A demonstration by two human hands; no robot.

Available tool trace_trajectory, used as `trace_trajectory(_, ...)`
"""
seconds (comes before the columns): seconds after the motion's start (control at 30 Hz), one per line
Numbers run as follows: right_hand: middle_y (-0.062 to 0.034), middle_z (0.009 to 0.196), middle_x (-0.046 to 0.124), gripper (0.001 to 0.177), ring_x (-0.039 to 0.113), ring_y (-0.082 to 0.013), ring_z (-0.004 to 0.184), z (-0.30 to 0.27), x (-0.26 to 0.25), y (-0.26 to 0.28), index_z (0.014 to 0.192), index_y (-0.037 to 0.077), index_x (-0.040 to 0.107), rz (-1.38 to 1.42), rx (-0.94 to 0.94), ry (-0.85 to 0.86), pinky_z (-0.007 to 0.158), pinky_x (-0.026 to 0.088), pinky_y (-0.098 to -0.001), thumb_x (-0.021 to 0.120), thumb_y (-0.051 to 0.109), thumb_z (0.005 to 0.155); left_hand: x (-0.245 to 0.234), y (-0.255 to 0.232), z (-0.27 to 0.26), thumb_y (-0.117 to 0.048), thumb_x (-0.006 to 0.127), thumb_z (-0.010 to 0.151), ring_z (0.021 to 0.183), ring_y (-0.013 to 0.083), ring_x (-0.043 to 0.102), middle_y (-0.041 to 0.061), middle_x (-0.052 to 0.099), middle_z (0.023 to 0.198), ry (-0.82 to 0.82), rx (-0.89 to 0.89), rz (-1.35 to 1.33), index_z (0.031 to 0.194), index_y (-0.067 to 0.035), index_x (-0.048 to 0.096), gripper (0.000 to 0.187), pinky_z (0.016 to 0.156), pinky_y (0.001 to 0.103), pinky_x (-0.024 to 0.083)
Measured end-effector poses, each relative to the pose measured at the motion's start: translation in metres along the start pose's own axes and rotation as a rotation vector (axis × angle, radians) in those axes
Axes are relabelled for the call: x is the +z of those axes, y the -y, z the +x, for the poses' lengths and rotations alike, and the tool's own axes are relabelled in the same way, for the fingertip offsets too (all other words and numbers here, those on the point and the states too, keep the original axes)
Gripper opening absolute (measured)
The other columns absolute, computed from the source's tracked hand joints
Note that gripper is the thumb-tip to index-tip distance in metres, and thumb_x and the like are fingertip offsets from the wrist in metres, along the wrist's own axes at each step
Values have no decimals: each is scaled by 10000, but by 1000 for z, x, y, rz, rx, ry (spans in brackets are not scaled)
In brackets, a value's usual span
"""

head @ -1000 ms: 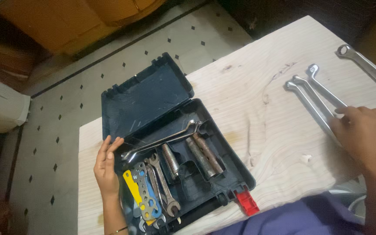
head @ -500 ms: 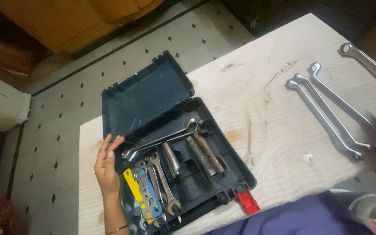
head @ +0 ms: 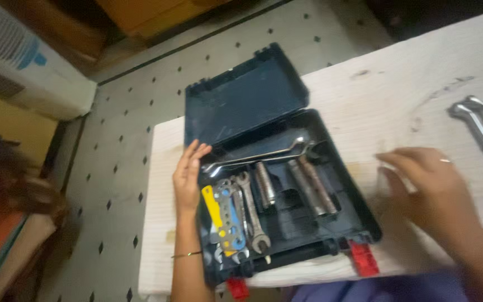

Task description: The person removes various wrenches and tools from a black toolbox and arranges them neatly on a table. They handle each tool individually, placing them in a row on the table surface.

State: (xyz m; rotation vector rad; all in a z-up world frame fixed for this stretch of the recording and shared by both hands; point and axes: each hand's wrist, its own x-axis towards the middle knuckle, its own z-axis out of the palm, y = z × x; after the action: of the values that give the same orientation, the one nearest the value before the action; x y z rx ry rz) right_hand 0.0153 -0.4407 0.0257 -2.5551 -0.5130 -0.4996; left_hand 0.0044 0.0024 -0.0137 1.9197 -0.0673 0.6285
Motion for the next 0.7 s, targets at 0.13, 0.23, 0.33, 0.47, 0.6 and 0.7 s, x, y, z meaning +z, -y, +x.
trace_trajectory(0.13,-136,1121,714,317,681,-298,1024,49,20,56,1161,71,719,74,-314,49,869,543,-407,715,163,858,-3,8,1,-273,518,1075,1316,245,615,187,724,1282,6,-6,-59,1465,22,530,490,1170,376,413)
trace_trajectory(0.23,-132,1106,716,360,667,-294,975,87,46,80,1169,66,709,-25,-457,183,860,551,-409,715,164,823,-4,11,2,-247,525,1077,1321,247,609,203,719,1288,20,1,-96,1465,28,525,475,1166,365,413)
trace_trajectory(0.33,-111,1092,703,367,660,-299,1055,121,81,96,1144,94,696,-209,-506,415,883,551,-417,725,136,781,-5,10,0,-241,522,1068,1305,244,625,203,717,1288,10,-33,-93,1455,29,534,472,1144,359,429)
trace_trajectory(0.47,-110,1119,697,264,656,-299,1098,131,123,99,1137,134,709,-228,-528,531,902,543,-445,634,131,884,-4,8,2,-241,514,1072,1322,242,621,209,724,1282,11,-35,-74,1455,30,540,470,1157,356,424)
trace_trajectory(0.6,-121,1155,679,306,661,-299,1092,125,145,93,1169,124,700,-233,-546,505,882,542,-440,588,110,885,-6,12,1,-234,513,1078,1328,250,618,216,718,1290,14,-29,-95,1463,29,534,466,1166,355,417)
trace_trajectory(0.7,-115,1134,676,288,656,-293,1090,123,150,93,1155,114,690,-254,-543,511,876,530,-441,581,123,889,-6,12,1,-229,507,1079,1322,254,623,213,714,1300,14,-37,-85,1465,26,531,463,1155,356,431)
